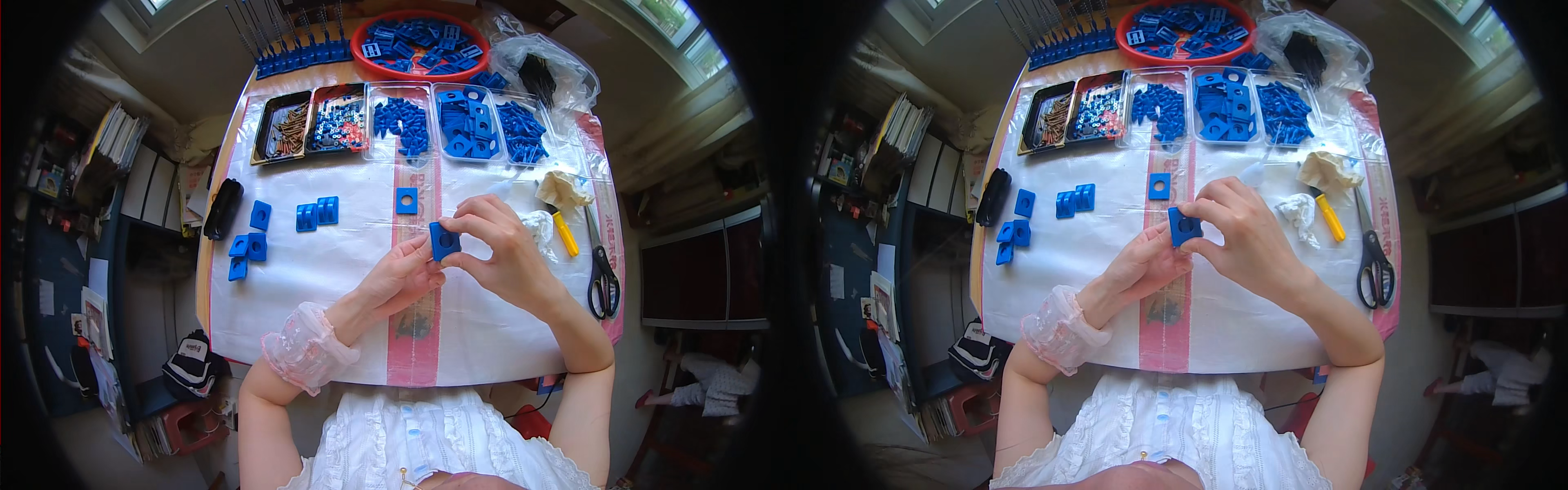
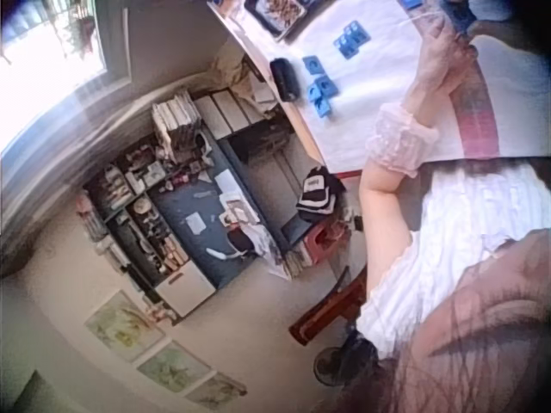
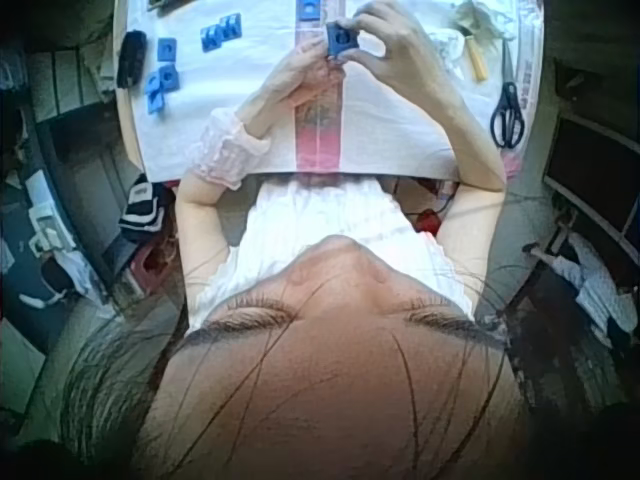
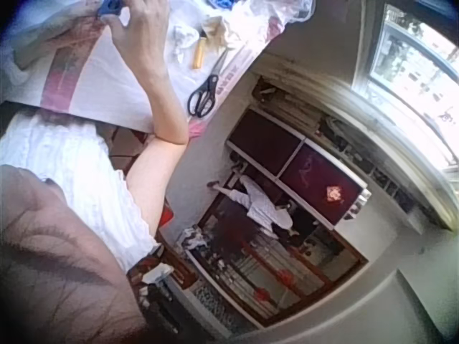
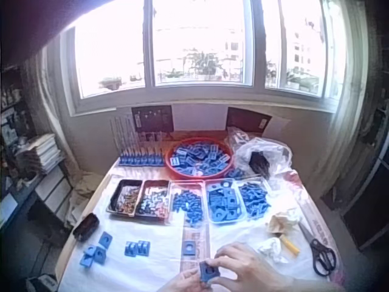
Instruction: Gluing small white circular inserts into blue plastic rectangular housings at a workstation.
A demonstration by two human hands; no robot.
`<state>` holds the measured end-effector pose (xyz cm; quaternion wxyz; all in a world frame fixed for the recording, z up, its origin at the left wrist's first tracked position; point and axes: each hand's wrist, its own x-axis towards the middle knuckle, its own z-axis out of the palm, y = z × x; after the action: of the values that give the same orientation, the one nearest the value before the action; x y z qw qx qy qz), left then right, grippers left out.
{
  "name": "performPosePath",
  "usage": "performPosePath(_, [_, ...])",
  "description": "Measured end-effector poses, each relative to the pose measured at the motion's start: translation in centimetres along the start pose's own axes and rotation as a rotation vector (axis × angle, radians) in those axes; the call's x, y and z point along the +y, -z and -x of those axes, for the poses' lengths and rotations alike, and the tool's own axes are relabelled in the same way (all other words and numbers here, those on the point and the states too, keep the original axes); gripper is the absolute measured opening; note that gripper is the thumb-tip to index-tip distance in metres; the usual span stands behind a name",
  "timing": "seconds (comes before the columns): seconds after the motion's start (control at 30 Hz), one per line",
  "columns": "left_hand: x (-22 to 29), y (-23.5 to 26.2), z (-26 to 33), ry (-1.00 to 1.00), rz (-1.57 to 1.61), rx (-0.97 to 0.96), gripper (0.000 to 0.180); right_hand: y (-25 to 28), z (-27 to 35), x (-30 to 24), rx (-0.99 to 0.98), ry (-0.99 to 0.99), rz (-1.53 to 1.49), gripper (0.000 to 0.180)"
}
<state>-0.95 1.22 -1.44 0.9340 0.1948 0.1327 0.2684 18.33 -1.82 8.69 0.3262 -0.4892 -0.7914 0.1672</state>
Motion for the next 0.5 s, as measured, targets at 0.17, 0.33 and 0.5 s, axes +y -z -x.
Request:
performPosePath(0.17, [0.02, -0.12, -0.04, -0.002, -0.013, 0.002, 0.038, -0.03, 0.00, 0.02, 0.004, -0.005, -0.011, 0.037])
performPosePath(0.33, [0.16, -0.22, 0.02, 0.013, -0.015, 0.011, 0.038, -0.04, -0.05, -0.07, 0.005, -0.002, -0.002, 0.037])
performPosePath(0.5, [0.19, -0.46, 0.06, 0.013, -0.011, 0.020, 0.038, -0.02, -0.08, -0.11, 0.007, -0.002, -0.005, 0.037])
